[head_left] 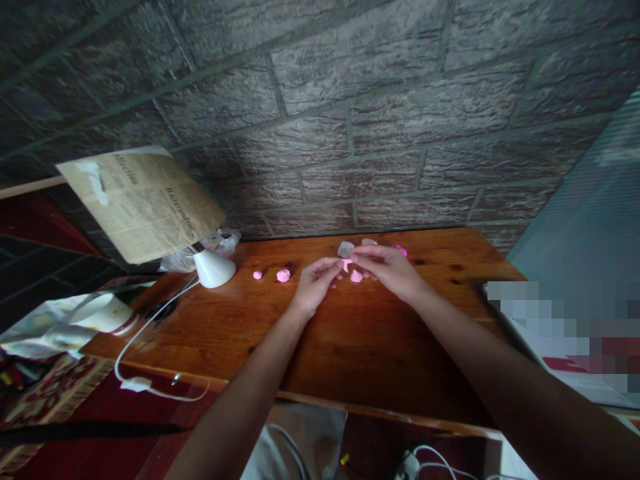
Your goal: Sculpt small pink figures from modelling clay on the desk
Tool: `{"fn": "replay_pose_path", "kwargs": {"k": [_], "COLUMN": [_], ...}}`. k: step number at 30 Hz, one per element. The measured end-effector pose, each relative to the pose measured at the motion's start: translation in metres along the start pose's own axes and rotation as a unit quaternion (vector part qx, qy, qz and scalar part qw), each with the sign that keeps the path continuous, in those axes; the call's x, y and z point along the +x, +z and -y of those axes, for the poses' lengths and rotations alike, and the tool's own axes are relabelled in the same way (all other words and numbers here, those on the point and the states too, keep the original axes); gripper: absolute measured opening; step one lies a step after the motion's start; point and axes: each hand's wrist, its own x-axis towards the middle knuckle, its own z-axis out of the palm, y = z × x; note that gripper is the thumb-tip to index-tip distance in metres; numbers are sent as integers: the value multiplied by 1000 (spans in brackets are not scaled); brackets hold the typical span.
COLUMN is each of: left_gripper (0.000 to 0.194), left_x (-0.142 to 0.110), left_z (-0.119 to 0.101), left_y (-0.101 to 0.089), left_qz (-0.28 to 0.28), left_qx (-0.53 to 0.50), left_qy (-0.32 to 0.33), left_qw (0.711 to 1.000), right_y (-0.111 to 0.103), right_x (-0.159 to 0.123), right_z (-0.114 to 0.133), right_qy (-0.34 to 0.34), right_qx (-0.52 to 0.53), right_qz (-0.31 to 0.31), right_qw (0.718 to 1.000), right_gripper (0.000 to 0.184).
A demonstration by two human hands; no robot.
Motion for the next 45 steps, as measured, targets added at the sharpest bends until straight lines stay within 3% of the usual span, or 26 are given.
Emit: {"fn": "replay_pose_path", "kwargs": {"k": [9,18,36,45], "left_gripper": [42,32,21,25], "left_x": [1,2,0,0], "left_z": [5,6,9,6], "left_y": [-1,-3,0,-3], "left_qz": [-11,-26,19,12], "left_qx": [23,21,82,68], "left_qy": [28,41,58,20], "left_qw": [999,999,995,997], "right_y": [4,5,7,7], "right_x": [-1,-2,-3,-3], "right_z": [-2,5,-3,5], "right_qy": [22,52,44,62], "right_qx": [14,47,43,22], "right_qz": [-33,-37,-5,-58], "right_qw": [999,997,998,996], "right_gripper": [40,41,37,40]}}
